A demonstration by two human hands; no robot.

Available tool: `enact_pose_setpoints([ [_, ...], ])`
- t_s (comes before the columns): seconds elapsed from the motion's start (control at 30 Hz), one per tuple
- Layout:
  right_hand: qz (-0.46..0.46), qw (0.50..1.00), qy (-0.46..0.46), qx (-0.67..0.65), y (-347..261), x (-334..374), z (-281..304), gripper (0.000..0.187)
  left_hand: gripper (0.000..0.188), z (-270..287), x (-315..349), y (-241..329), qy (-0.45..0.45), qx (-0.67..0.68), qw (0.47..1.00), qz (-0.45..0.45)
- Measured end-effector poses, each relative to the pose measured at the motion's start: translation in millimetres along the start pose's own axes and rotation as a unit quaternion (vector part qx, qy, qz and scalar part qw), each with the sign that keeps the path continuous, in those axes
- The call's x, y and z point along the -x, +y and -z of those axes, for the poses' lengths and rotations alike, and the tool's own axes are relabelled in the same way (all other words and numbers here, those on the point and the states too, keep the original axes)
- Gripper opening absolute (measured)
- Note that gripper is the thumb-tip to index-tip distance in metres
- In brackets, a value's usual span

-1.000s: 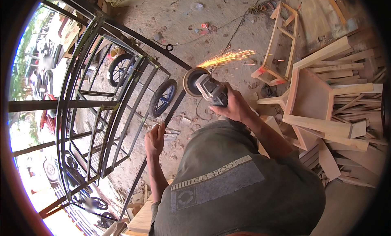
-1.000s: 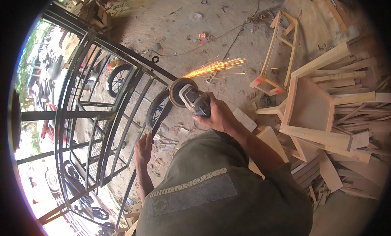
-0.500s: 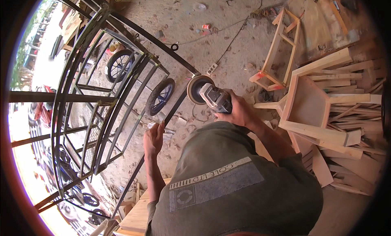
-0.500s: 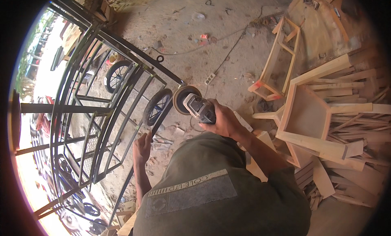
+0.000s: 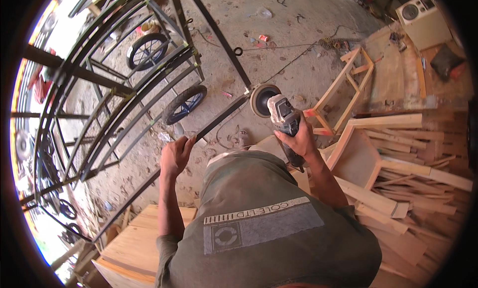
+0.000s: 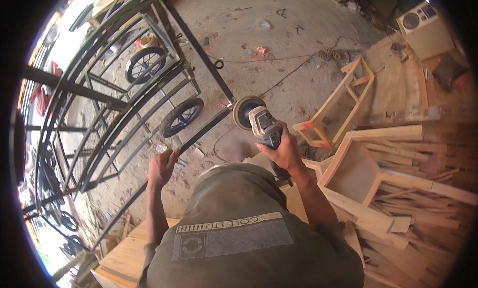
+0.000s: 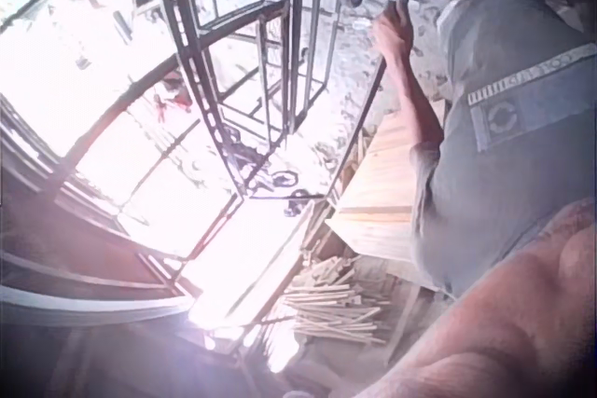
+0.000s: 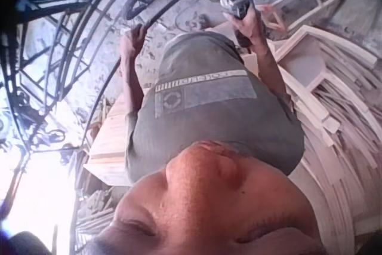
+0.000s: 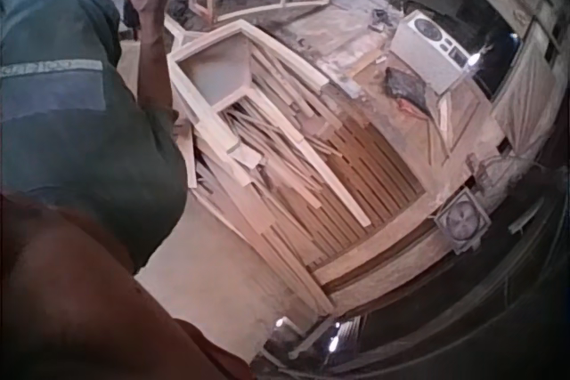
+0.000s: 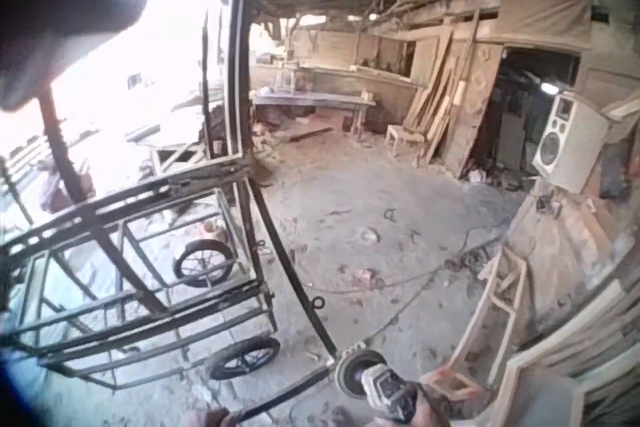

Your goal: The person uses a power grinder to smooth the joints and edges of a large metal cart frame, moving the tool along the bars while holding the frame steady.

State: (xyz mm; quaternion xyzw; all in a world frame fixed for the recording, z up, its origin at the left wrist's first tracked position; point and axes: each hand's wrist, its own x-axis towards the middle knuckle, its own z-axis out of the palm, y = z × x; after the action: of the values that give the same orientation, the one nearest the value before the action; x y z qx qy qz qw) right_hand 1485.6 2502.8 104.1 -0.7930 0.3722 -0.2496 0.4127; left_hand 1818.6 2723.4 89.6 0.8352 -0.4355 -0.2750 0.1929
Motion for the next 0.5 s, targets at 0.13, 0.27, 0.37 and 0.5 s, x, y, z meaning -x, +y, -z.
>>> enact_pose_setpoints([
  [0.13, -0.008, 0.999, -0.039, 0.008, -4.1, -10.2, -9.0, 0.063, 0.05, 0.6, -4.1, -2.6, 0.01, 0.0, 1.0, -0.002],
  [0.27, -0.035, 0.994, -0.07, 0.078, 2.8, -3.6, -1.6, 0.069, 0.048, 0.1, -7.3, -11.9, 0.016, -0.01, 1.0, -0.017],
  [0.37, -0.037, 0.978, -0.085, 0.188, -15.7, -15.6, 12.0, 0.075, 0.045, -9.5, -17.9, -30.6, 0.028, 0.001, 0.999, -0.037],
  [0.5, -0.045, 0.92, -0.128, 0.367, -83.9, -56.0, 9.0, 0.088, 0.043, -18.7, -39.9, -52.5, 0.026, 0.03, 0.998, -0.038],
])
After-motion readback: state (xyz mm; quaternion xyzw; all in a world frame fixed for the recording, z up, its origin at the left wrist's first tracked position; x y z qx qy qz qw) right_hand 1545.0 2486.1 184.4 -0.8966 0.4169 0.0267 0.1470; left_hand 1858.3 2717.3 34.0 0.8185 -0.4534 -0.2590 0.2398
